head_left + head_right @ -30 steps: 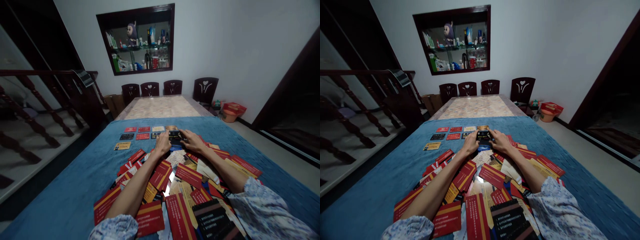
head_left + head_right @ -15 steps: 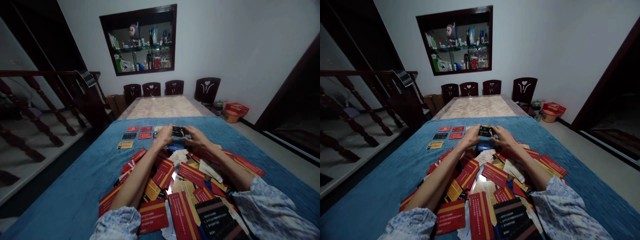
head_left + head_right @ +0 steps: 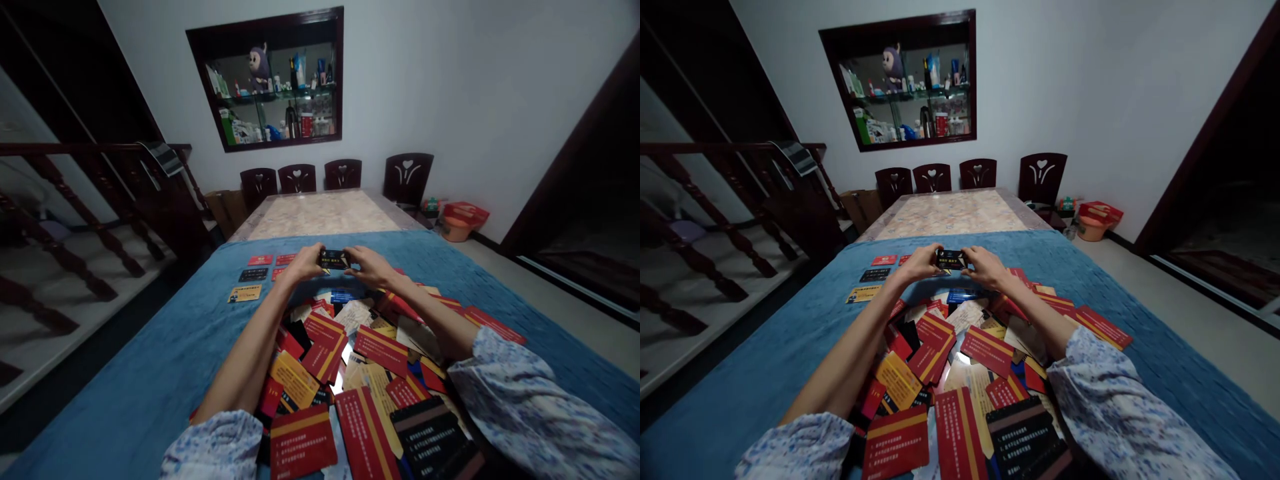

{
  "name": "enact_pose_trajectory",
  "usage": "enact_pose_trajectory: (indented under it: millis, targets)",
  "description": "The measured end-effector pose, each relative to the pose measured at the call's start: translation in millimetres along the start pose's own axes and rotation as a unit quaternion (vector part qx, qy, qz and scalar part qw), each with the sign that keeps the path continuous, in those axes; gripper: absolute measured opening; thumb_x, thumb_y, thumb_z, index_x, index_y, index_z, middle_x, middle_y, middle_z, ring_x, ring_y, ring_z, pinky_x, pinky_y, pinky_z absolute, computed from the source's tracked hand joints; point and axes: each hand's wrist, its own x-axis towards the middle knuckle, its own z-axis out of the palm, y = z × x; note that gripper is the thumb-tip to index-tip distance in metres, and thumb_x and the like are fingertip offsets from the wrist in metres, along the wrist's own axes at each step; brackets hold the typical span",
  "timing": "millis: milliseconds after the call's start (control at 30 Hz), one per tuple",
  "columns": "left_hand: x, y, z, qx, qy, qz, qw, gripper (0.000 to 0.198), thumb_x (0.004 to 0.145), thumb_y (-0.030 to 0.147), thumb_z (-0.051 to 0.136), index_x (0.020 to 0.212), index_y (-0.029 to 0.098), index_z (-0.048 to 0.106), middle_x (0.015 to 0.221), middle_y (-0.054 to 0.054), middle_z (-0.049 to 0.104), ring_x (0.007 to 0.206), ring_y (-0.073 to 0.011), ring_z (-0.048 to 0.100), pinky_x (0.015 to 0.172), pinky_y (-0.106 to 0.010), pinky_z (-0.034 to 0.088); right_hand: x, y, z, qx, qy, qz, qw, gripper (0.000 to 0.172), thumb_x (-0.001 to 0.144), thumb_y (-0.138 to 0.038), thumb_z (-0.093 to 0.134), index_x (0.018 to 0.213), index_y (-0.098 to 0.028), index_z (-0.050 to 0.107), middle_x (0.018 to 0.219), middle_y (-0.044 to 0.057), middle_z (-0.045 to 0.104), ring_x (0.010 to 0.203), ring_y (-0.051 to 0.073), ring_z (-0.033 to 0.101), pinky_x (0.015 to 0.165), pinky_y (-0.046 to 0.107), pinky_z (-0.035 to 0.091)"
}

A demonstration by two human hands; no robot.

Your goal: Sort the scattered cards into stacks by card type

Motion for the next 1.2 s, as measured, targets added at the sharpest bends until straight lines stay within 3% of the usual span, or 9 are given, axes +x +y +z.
enact_pose_trajectory:
  millis: [300, 600, 867, 1033, 1200]
  targets:
    - [7.9, -33.6, -6.4, -0.021, 0.011, -0.050, 0.998, 0.061, 0.064, 0.007, 0.063, 0.124, 0.013, 0.061, 0.082, -0.001, 0.068, 0.078, -0.0176, 0.063, 0.074, -0.023, 0.049, 35.5, -11.8, 10.3, -0.030, -0.047, 0.006, 0.998, 0.047, 0.083, -0.033, 0.069, 0.126, -0.020, 0.056, 0.113, 0.013, 0.064, 0.102, 0.025, 0.060, 0.080, 0.029, 0.044]
    - [10.0, -63.7, 4.9, -0.047, -0.003, -0.077, 0.996, 0.055, 0.065, 0.006, 0.058, 0.119, 0.013, 0.066, 0.084, -0.001, 0.071, 0.081, -0.0172, 0.064, 0.072, -0.022, 0.050, 54.6, -25.8, 20.6, -0.044, -0.100, 0.024, 0.994, 0.045, 0.085, -0.034, 0.067, 0.126, -0.019, 0.057, 0.119, 0.013, 0.064, 0.105, 0.025, 0.060, 0.075, 0.027, 0.043]
    - [7.5, -63.5, 8.9, 0.027, -0.036, -0.069, 0.997, 0.052, 0.063, 0.007, 0.059, 0.114, 0.016, 0.068, 0.111, -0.006, 0.071, 0.108, -0.0243, 0.061, 0.092, -0.028, 0.048, 60.8, -23.6, 36.5, -0.070, -0.120, 0.030, 0.990, 0.046, 0.084, -0.036, 0.068, 0.126, -0.020, 0.060, 0.121, 0.015, 0.062, 0.109, 0.028, 0.059, 0.079, 0.029, 0.045]
    - [5.3, -57.4, 11.7, 0.109, -0.074, -0.093, 0.987, 0.061, 0.066, 0.013, 0.062, 0.127, 0.021, 0.061, 0.129, -0.011, 0.063, 0.123, -0.0322, 0.048, 0.100, -0.042, 0.044, 61.3, -18.0, 47.9, -0.072, -0.119, 0.021, 0.990, 0.048, 0.081, -0.038, 0.071, 0.124, -0.019, 0.062, 0.122, 0.015, 0.060, 0.111, 0.028, 0.058, 0.085, 0.031, 0.045]
    - [4.8, -53.6, 16.0, 0.131, -0.096, -0.108, 0.981, 0.057, 0.069, 0.015, 0.062, 0.125, 0.027, 0.060, 0.132, -0.010, 0.058, 0.127, -0.0320, 0.043, 0.103, -0.047, 0.039, 63.4, -12.1, 55.2, -0.056, -0.135, -0.001, 0.989, 0.046, 0.081, -0.037, 0.072, 0.121, -0.015, 0.064, 0.120, 0.015, 0.061, 0.110, 0.026, 0.058, 0.087, 0.030, 0.043]
